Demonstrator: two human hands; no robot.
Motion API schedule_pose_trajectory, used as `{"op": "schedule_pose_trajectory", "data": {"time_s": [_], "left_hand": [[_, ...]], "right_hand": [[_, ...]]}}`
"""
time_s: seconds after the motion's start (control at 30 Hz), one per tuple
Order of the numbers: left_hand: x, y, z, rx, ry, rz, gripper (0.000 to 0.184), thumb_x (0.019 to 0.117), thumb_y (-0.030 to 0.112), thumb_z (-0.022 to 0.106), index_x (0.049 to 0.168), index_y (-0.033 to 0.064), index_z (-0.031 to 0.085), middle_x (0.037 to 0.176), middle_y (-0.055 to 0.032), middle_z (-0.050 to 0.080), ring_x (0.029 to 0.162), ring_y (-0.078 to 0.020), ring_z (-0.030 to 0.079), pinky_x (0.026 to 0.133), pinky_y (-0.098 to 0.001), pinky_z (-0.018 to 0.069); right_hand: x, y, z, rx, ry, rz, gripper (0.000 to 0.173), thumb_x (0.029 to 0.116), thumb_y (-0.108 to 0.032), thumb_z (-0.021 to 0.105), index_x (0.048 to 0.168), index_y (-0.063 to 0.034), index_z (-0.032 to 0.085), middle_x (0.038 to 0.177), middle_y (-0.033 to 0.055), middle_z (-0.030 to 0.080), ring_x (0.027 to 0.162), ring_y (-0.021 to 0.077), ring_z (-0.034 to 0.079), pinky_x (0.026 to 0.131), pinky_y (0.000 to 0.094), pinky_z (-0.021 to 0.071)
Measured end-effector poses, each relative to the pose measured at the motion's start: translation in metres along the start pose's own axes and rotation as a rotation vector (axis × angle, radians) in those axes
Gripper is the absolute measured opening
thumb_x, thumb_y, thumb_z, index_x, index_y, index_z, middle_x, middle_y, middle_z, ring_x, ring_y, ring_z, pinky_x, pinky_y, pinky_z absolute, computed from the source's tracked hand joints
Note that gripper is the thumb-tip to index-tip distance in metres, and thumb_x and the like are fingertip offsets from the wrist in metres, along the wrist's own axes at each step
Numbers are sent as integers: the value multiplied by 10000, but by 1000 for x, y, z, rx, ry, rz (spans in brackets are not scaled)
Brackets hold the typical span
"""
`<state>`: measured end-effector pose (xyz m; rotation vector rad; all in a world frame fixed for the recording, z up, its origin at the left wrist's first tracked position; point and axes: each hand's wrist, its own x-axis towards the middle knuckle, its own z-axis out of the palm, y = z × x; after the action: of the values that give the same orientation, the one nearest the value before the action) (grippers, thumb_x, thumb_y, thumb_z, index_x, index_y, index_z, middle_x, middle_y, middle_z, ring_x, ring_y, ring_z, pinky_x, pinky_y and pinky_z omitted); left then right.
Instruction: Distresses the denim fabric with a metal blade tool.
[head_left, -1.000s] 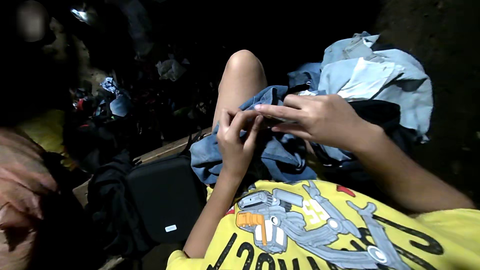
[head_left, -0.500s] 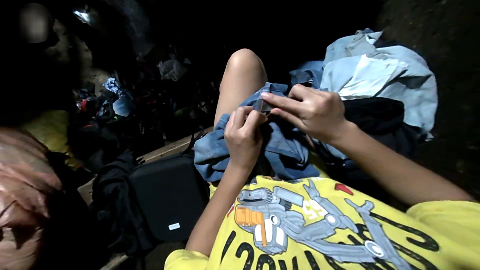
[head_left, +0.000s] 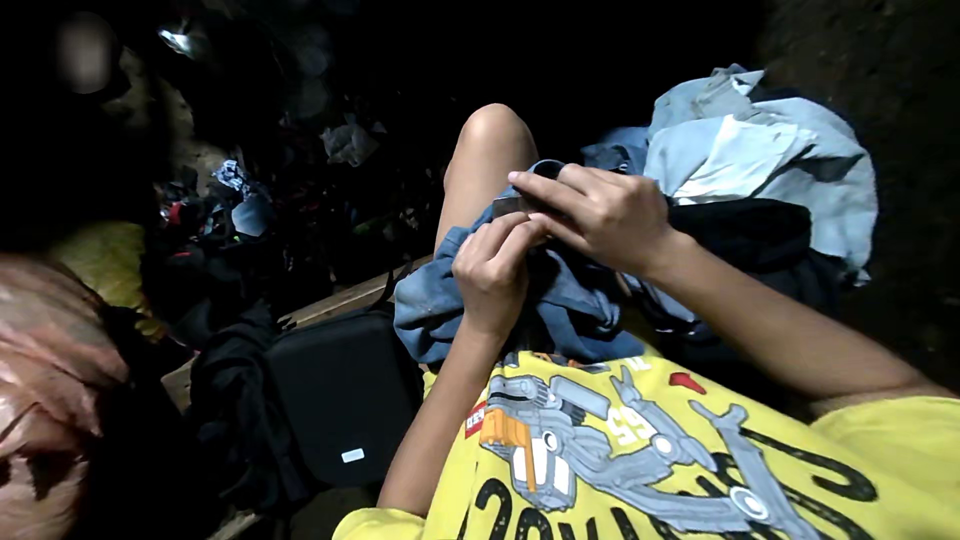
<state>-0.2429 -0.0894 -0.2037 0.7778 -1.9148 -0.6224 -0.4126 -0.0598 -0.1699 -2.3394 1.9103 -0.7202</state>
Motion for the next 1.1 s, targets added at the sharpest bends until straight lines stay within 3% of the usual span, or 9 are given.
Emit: {"op": "schedule_pose_trajectory", "data": {"time_s": [0.13,0.4,0.7,0.77,0.83,0.93,1.0,1.07,1.1], "left_hand": [[2,3,5,44,-78,-25,122,899,-10,671,819,45,745,866,-98,737,785,-184,698,690,-299,544],[6,2,6,19,-110,36,118,896,1,679,820,54,752,1000,-108,758,835,-192,714,694,-301,552],[10,7,1,142,-289,-77,94,904,44,693,839,73,754,793,-57,715,713,-190,678,627,-341,507],[6,7,2,188,-328,-122,96,915,58,691,838,76,747,761,-56,696,699,-198,674,629,-356,511],[3,7,2,213,-325,-153,96,924,72,691,847,71,747,748,-56,685,697,-199,671,639,-353,517],[6,7,-1,196,-329,-158,77,923,73,696,874,48,750,772,-72,695,712,-208,680,652,-364,529],[7,6,-6,122,-328,-139,78,926,70,691,880,34,743,783,-79,693,719,-202,676,664,-361,533],[11,8,-16,-5,-369,-174,91,949,67,661,922,13,730,822,-85,686,746,-182,660,709,-349,539],[14,12,-24,-63,-400,-216,117,974,78,635,959,3,724,850,-83,682,742,-152,643,712,-320,541]], "right_hand": [[-15,10,-15,-57,-13,118,495,1042,-347,558,1438,-52,583,794,168,624,592,334,599,473,439,443],[-10,5,-9,-30,36,145,450,1038,-356,555,1399,-101,639,784,151,611,574,320,575,462,422,416],[-6,26,-13,2,-37,13,484,1033,-343,560,1405,-36,601,834,183,663,648,365,639,508,467,475],[-9,39,-25,-25,-1,201,467,1066,-321,502,1436,-46,579,982,270,672,771,446,667,615,558,522],[-4,59,-51,-52,55,413,523,1098,-354,408,1506,-36,487,1277,315,620,1082,483,647,884,607,509],[-1,66,-67,128,77,472,554,1099,-351,402,1496,31,459,1397,270,578,1232,334,620,1061,454,471],[-5,53,-58,319,56,462,516,1061,-319,492,1427,42,533,1238,207,662,1031,170,663,925,315,528],[-6,41,-43,520,33,469,542,947,-268,653,1395,24,559,966,42,615,737,-7,514,666,155,444],[-6,39,-39,612,10,469,526,923,-201,675,1388,19,564,960,20,601,712,-35,482,641,126,419]]}}
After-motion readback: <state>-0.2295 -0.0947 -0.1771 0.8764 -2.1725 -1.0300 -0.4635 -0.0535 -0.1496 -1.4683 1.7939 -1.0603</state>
